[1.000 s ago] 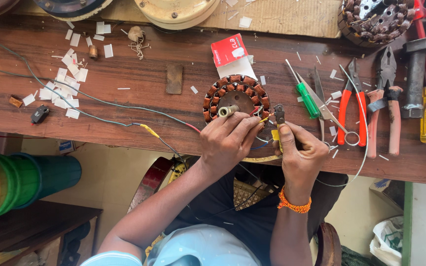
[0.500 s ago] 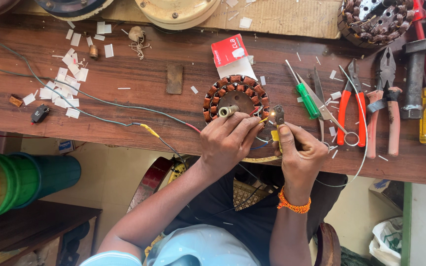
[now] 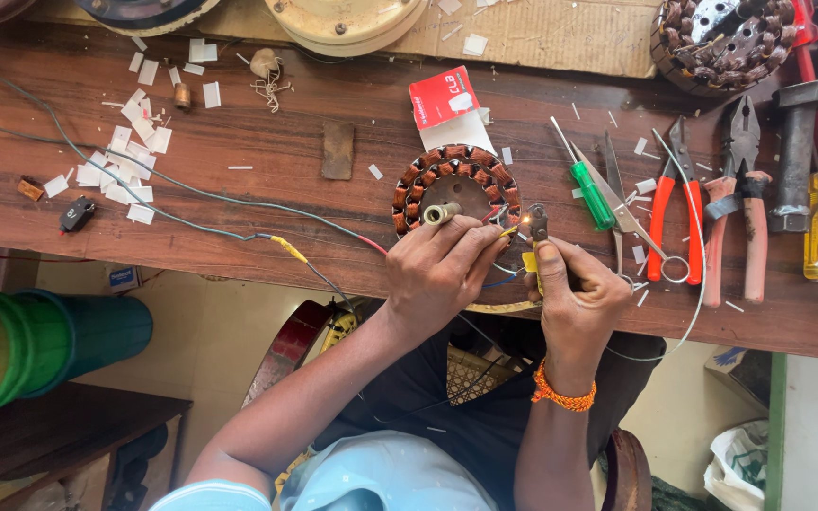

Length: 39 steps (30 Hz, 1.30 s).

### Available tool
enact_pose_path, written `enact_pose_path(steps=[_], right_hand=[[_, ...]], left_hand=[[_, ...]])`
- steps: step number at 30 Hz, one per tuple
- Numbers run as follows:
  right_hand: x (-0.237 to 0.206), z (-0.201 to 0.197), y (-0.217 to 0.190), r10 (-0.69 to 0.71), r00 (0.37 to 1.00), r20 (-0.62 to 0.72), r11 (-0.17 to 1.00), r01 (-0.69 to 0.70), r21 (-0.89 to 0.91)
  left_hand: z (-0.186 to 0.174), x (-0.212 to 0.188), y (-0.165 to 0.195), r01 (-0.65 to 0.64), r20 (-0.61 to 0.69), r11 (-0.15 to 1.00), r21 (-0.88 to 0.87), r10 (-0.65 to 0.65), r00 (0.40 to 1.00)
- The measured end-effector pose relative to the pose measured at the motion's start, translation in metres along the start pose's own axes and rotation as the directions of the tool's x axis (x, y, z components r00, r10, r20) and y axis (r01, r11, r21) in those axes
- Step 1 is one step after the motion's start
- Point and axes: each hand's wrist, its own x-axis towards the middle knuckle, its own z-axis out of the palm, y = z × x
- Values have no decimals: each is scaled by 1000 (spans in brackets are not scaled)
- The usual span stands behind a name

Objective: The person sits at a workbench preparing the wire ends of a fan motor stator. They strip insulation from the colored wire ends by hand, twist the strands, cut with scissors, and use a lighter flame to burn off insulation from the wire tips while holding the stator on the bench.

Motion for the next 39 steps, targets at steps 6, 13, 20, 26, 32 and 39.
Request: enact_pose_path(steps=[6, 13, 20, 26, 32, 39], right_hand=[[3, 0, 1, -5, 1000, -4, 1000, 5, 9], [2, 0, 1, 3, 1000, -13, 1000, -3, -7], [6, -5, 5, 7, 1000, -6, 1000, -7, 23], [11, -10, 14, -25, 1000, -10, 992, 26, 124], [15, -6, 17, -80, 992, -96, 974, 98, 205], [14, 0, 15, -99, 987, -124, 970, 123, 208]], left_hand=[[2, 2, 0, -1, -5, 1000, -1, 1, 1000], [2, 2, 0, -3, -9, 1000, -2, 3, 1000], [7, 4, -1, -9, 0, 1000, 0, 9, 1000], [11, 4, -1, -26, -11, 1000, 4, 26, 1000], [2, 6, 2, 68, 9, 995, -74, -68, 998], [-12, -10, 13, -2, 3, 997, 72, 2, 1000]])
